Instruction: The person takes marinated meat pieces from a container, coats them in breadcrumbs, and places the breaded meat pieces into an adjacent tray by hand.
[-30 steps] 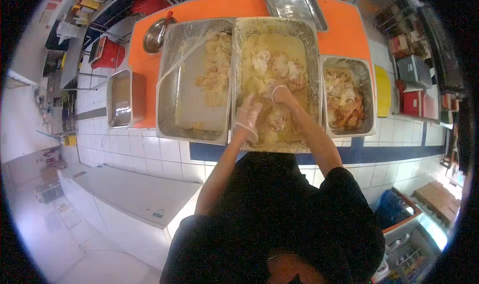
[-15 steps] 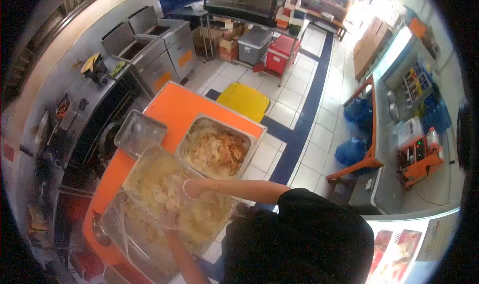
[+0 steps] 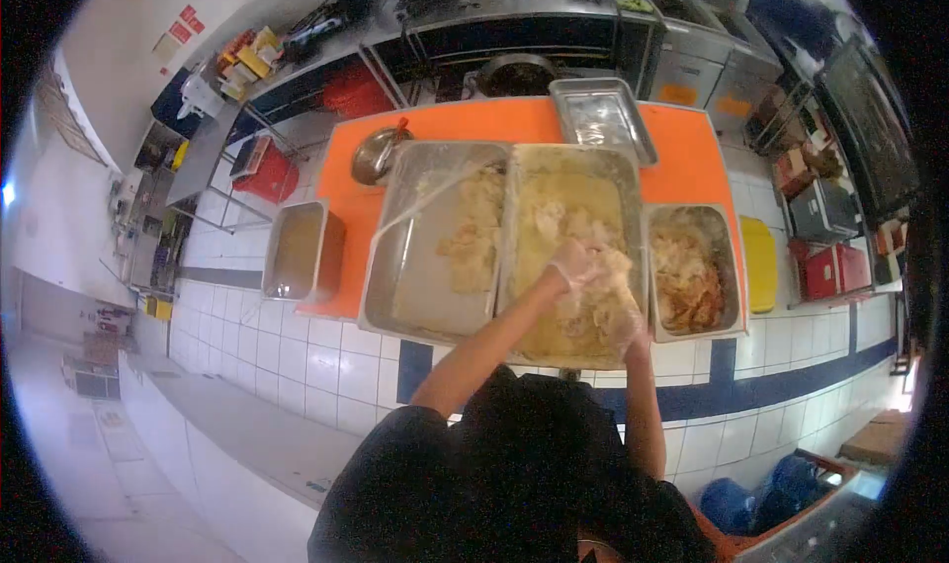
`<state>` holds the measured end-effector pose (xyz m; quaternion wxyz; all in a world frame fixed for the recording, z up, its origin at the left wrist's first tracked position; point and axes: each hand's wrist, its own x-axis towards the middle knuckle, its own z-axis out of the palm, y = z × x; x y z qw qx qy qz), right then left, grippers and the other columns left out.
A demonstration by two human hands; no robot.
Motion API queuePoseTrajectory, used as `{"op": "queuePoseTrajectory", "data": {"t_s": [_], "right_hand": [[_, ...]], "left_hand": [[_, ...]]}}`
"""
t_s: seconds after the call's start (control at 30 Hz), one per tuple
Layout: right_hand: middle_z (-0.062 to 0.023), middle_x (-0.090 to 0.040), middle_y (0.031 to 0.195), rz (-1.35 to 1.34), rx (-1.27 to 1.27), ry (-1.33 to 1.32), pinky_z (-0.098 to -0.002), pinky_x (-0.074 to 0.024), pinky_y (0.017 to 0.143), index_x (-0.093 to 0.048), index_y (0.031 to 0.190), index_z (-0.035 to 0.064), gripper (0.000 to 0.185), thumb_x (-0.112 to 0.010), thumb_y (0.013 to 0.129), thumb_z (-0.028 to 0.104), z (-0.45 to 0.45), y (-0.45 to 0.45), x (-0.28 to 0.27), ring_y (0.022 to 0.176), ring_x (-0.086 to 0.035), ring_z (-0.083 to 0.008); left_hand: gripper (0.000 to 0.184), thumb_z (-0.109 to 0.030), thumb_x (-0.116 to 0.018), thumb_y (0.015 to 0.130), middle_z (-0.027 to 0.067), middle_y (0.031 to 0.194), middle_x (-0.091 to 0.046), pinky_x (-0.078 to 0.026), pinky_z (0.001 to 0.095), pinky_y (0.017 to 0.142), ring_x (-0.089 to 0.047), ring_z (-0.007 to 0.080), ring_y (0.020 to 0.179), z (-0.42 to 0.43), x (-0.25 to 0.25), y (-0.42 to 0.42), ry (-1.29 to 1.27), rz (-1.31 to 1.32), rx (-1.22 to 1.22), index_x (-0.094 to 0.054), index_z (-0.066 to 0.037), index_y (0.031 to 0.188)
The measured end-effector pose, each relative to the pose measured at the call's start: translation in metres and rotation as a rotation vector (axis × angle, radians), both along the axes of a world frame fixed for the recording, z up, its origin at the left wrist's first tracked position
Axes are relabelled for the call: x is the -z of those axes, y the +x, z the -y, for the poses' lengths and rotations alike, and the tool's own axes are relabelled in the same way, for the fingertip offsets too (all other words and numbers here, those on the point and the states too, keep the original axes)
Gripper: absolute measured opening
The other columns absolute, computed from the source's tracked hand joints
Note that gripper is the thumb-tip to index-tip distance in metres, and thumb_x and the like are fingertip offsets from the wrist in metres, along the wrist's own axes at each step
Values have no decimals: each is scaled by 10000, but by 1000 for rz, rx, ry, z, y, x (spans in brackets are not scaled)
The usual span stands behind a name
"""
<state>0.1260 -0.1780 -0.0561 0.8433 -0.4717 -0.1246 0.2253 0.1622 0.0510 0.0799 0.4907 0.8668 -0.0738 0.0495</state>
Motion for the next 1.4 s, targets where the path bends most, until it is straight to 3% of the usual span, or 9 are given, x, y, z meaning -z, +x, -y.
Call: {"op": "queuePoseTrajectory", "data": {"t_s": [0.13,0.3,0.4,0.47,0.67,0.8,0.9,1.13,1.4], "right_hand": [[-63,-564,1201,190,234,-483,-347,-516,840,-440,1358,60,465,-542,942,241,1,-2,32,1028,-573,-208],[-80,-579,1192,107,36,-460,-315,-479,893,-453,1326,8,439,-536,948,215,-101,4,-114,1047,-575,-162],[-92,-618,1151,-289,57,-179,-328,-473,884,-565,1218,31,364,-543,932,255,-176,-11,-120,1033,-586,-206],[-116,-647,1064,726,-71,-943,-355,-458,889,-653,1028,39,259,-567,875,230,-222,-21,-118,1010,-581,-280],[-144,-627,883,1359,-238,-1593,-367,-471,818,-672,843,71,151,-553,775,131,-318,-66,-85,910,-587,-298],[-157,-629,895,1052,-130,-1595,-386,-489,741,-671,846,70,148,-556,771,124,-311,-65,-73,896,-597,-313],[-199,-648,917,847,-115,-1421,-402,-500,776,-669,886,41,171,-567,759,94,-275,-50,-162,912,-627,-337],[-208,-652,908,1097,-347,-1550,-437,-509,759,-672,967,38,241,-598,761,140,-199,15,6,896,-629,-351],[-153,-664,935,934,-678,-1335,-418,-496,757,-681,1000,52,313,-647,783,275,-178,21,14,840,-616,-297]], "left_hand": [[357,-186,-751,755,104,917,-683,-533,334,726,-643,193,812,7,23,-23,-909,-597,-175,-659,-58,1075],[566,-148,-803,677,95,1119,-640,-482,419,951,-559,274,1121,-109,54,-65,218,299,14,-583,-131,1198],[649,-204,-795,684,90,1190,-610,-482,447,896,-596,296,1042,-185,87,-102,121,342,-40,-529,-141,1273],[644,-217,-782,718,87,1182,-609,-504,448,835,-625,292,977,-233,88,-133,57,319,-55,-510,-130,1295],[487,-158,-684,824,105,1118,-599,-534,327,615,-614,192,873,-279,107,-171,-653,-433,-426,-512,-59,1269],[478,-162,-657,835,111,1088,-606,-535,325,657,-615,208,863,-279,140,-166,-888,-791,-535,-509,-39,1273],[518,-222,-659,842,116,1134,-606,-527,326,791,-609,241,1005,-306,222,-185,79,-408,-203,-499,-17,1290],[580,-288,-687,855,141,1279,-547,-432,330,989,-532,242,1167,-285,97,-192,-241,-495,-503,-477,-15,1322],[412,-101,-561,936,146,1346,-476,-429,343,1030,-489,223,1217,-223,56,-194,-839,-449,-454,-457,-21,1327]]}}
